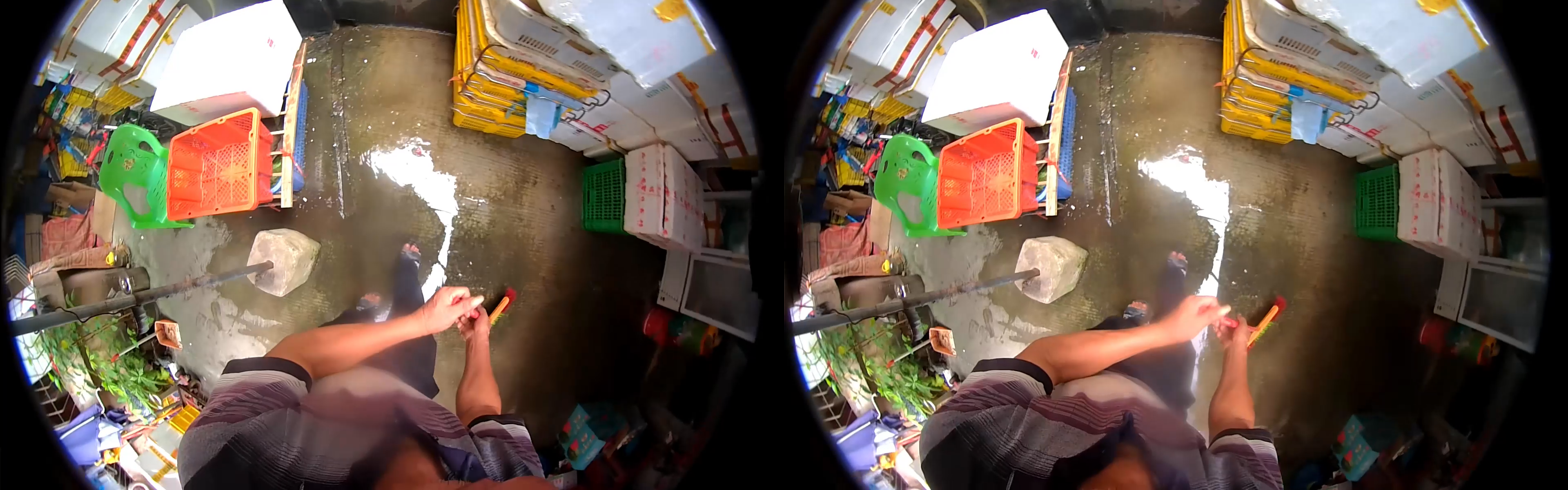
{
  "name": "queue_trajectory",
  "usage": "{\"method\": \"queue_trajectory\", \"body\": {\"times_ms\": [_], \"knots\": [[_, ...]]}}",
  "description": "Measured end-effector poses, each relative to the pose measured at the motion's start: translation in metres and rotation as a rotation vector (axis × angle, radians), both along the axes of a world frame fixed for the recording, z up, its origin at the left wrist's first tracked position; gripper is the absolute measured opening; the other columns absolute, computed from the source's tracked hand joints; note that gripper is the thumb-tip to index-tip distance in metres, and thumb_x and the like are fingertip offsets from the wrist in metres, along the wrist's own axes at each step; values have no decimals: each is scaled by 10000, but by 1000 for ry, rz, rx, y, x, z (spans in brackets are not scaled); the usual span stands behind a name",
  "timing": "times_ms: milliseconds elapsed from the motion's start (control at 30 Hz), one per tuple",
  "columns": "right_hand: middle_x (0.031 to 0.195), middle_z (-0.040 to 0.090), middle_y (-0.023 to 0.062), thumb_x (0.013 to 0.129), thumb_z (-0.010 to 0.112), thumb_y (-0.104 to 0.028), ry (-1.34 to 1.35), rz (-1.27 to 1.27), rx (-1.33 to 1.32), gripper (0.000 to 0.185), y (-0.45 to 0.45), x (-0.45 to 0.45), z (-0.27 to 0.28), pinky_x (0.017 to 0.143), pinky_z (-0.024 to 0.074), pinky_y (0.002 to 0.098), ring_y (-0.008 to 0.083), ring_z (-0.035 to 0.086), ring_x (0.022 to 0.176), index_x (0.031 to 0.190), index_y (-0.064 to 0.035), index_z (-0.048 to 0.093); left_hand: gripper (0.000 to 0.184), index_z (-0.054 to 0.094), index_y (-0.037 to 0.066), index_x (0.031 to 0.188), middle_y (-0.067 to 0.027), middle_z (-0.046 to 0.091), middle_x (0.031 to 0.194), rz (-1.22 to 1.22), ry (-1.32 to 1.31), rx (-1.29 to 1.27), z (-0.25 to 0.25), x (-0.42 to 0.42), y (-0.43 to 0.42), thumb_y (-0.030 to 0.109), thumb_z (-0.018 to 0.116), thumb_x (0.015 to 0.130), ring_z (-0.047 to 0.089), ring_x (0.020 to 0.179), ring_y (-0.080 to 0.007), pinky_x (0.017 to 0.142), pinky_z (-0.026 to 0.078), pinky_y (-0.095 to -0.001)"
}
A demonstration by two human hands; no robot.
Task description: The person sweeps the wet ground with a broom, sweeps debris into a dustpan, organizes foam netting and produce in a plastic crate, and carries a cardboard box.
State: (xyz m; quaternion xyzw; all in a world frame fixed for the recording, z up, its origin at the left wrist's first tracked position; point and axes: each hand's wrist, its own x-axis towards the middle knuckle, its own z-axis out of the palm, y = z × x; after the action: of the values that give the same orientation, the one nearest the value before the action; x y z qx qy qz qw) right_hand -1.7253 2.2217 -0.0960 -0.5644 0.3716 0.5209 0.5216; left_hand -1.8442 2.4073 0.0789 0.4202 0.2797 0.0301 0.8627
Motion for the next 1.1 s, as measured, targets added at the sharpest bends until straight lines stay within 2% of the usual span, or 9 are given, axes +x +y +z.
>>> {"method": "queue_trajectory", "body": {"times_ms": [100, 200, 267, 467, 733, 833, 967, 1033, 1100], "knots": [[674, 594, 84, 931, 335, -294, 36, -100, 178, 340, 55, 34, -36, 647, 527, 392, 220, 573, 592, 744, -63, 499, 415, 507, 15, 630, -40, 567, 610, 108, -12, 286, 4, 41, 55, 249, 563, 969, 563, 574, -99, 532, 463, -274], [655, 558, 64, 933, 343, -264, -64, 64, 251, 320, 198, 35, 54, 705, 539, 403, 208, 560, 582, 741, -61, 497, 445, 468, 26, 591, -33, 482, 532, 37, -8, 494, 78, 58, 149, 258, 576, 955, 423, 497, -73, 461, 346, -291], [642, 525, 40, 938, 380, -256, 6, 245, 465, 282, 261, 49, 68, 724, 527, 416, 187, 532, 557, 767, -68, 502, 428, 425, 28, 566, -78, 367, 506, 155, -97, 744, 89, 68, 188, 189, 596, 923, 359, 463, -132, 449, 293, -325], [640, 511, 26, 929, 443, -250, 175, 139, 668, 227, 404, 61, 53, 764, 508, 422, 167, 498, 533, 801, -72, 503, 401, 431, 37, 516, -134, 463, 487, 106, -208, 1059, 135, 99, 273, 143, 655, 831, 484, 456, -309, 488, 370, -401], [673, 503, -2, 919, 551, -254, 205, 180, 1116, 187, 592, 65, -64, 859, 460, 430, 129, 460, 520, 854, -86, 499, 267, 469, 31, 554, -100, 501, 582, 104, -185, 1349, 25, 103, 336, 70, 654, 743, 492, 604, -301, 627, 423, -405], [670, 483, 6, 931, 538, -246, 159, 218, 946, 224, 602, 51, -48, 840, 492, 424, 118, 440, 509, 963, -25, 518, 270, 435, 51, 545, -97, 451, 567, 143, -186, 1334, 37, 78, 339, 48, 636, 725, 456, 593, -292, 596, 383, -396], [668, 511, -1, 926, 540, -238, 251, 237, 727, 244, 545, -6, 69, 810, 521, 397, 117, 488, 535, 1011, -9, 535, 360, 384, 98, 536, -49, 359, 532, 120, -282, 1282, 131, 28, 322, 46, 684, 728, 373, 478, -267, 493, 294, -394], [804, 525, 40, 894, 557, -207, 418, 231, 588, 189, 508, -43, 90, 817, 515, 512, 183, 543, 765, 992, -46, 554, 353, 404, 95, 545, -42, 389, 524, 88, -219, 1124, 187, -7, 318, 60, 704, 728, 399, 458, -257, 482, 328, -371], [853, 533, 45, 931, 522, -197, 511, 196, 421, 101, 479, -82, 134, 878, 457, 547, 195, 541, 803, 928, -98, 505, 339, 428, 91, 573, -24, 440, 517, 473, -282, 963, 201, -37, 303, 119, 721, 742, 435, 439, -227, 502, 394, -343]]}}
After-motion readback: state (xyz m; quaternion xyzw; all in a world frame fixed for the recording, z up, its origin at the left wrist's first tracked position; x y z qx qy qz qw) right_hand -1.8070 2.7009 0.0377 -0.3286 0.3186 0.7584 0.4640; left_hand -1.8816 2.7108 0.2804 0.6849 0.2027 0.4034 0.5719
